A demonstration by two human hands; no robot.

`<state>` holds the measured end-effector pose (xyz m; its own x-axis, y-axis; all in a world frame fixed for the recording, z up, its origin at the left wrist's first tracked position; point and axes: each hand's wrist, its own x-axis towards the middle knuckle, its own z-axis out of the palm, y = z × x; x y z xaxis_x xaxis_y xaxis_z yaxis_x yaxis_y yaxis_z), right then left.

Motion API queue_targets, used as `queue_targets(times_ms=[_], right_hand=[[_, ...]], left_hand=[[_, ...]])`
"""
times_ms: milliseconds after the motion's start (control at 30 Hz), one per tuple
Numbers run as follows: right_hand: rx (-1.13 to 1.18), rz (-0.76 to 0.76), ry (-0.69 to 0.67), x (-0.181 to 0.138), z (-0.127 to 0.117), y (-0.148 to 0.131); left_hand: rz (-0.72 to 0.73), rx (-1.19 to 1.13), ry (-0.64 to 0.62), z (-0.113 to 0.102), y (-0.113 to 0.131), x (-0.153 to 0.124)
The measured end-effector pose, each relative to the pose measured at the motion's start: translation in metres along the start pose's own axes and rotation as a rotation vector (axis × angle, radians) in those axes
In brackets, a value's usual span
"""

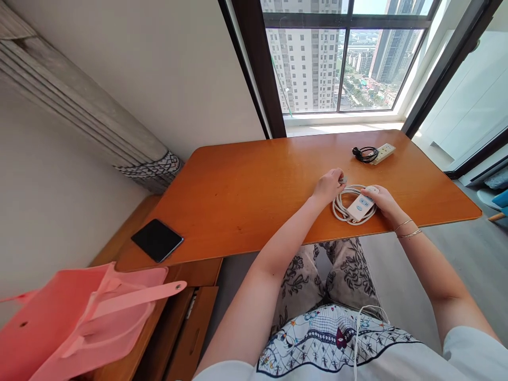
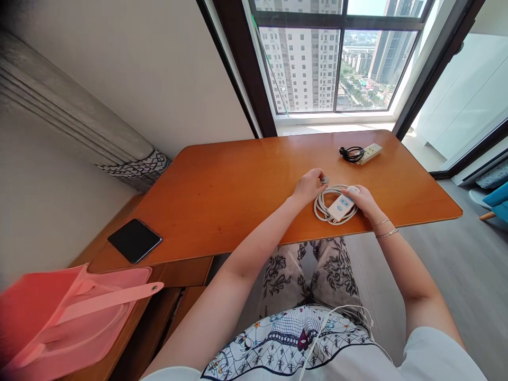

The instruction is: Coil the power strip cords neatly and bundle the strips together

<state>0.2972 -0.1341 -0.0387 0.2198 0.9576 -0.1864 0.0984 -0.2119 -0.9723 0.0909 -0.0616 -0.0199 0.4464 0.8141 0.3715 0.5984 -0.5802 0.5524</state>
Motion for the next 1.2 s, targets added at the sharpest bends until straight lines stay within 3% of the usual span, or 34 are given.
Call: queue_targets(times_ms=[200, 300, 367, 433, 567, 700, 800, 1000, 1200], right_hand=[[0.044, 0.002, 0.023, 0.000, 0.003, 0.001], [0.068, -0.001, 0.019, 0.000, 0.003, -0.001], [0.056, 0.003, 0.004, 0.000, 0.002, -0.002], [0.018, 0.009, -0.013, 0.001, -0.001, -0.003], [-0.074, -0.016, -0.001, -0.001, -0.007, -0.004], [-0.146, -0.073, 0.111, -0.007, -0.016, 0.001], [-0.302, -0.060, 0.201, -0.009, -0.030, 0.010], [-0.782, -0.144, 0.084, -0.002, -0.048, 0.005], [-1.321, -0.224, -0.117, 0.008, -0.003, -0.041]], left_hand=[[-0.039, 0.085, 0.038, -0.009, -0.001, -0.012], [0.215, 0.137, -0.021, -0.013, 0.002, -0.030], [0.448, 0.127, -0.201, -0.012, 0.002, -0.042], [0.585, 0.106, -0.351, -0.008, 0.000, -0.051], [0.559, 0.152, -0.404, 0.007, -0.005, -0.056], [0.540, 0.185, -0.376, 0.017, -0.006, -0.051], [0.563, 0.162, -0.401, 0.018, -0.005, -0.046], [0.570, 0.227, -0.378, 0.014, -0.002, -0.047], [0.602, 0.257, -0.350, 0.013, -0.001, -0.052]])
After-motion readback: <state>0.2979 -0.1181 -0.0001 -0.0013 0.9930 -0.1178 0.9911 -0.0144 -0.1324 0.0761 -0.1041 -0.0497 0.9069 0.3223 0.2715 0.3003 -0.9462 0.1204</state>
